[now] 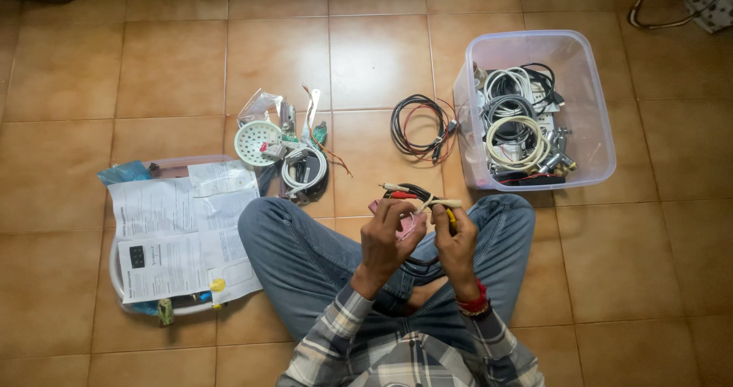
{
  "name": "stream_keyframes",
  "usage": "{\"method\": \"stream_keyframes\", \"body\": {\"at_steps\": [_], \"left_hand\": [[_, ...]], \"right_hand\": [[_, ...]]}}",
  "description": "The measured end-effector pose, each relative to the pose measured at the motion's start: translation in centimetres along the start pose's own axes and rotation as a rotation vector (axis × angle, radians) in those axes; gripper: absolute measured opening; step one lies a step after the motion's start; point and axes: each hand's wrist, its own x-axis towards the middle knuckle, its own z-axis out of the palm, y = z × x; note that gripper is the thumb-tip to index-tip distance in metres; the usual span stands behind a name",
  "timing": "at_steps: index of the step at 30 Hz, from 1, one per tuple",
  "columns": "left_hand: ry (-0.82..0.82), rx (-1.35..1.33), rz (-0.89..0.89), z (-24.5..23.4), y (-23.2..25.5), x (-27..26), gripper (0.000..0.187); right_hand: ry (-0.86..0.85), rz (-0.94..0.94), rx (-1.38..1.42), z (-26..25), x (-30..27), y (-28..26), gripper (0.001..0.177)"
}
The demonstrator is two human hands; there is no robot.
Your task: The person organizes and wipes down various electronic cables while sitting on the floor, handling them one at a time and placing them near or into plastic bins.
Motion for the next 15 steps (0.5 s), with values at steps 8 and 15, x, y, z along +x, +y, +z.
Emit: {"method": "stream_keyframes", "body": {"at_steps": [8, 15], "left_hand": [[0.062, -0.200, -0.127, 1.9, 0.2, -0.4, 0.012], [0.034, -0.558, -0.397, 1.9, 0.4, -0.4, 0.008]], "right_hand": [[-0.047, 0.013, -0.015, -0.6, 0.5, -1.0, 0.021], [-0.017, -0.140, -0.105, -0.1, 0.4, -1.8, 0.019]]}}
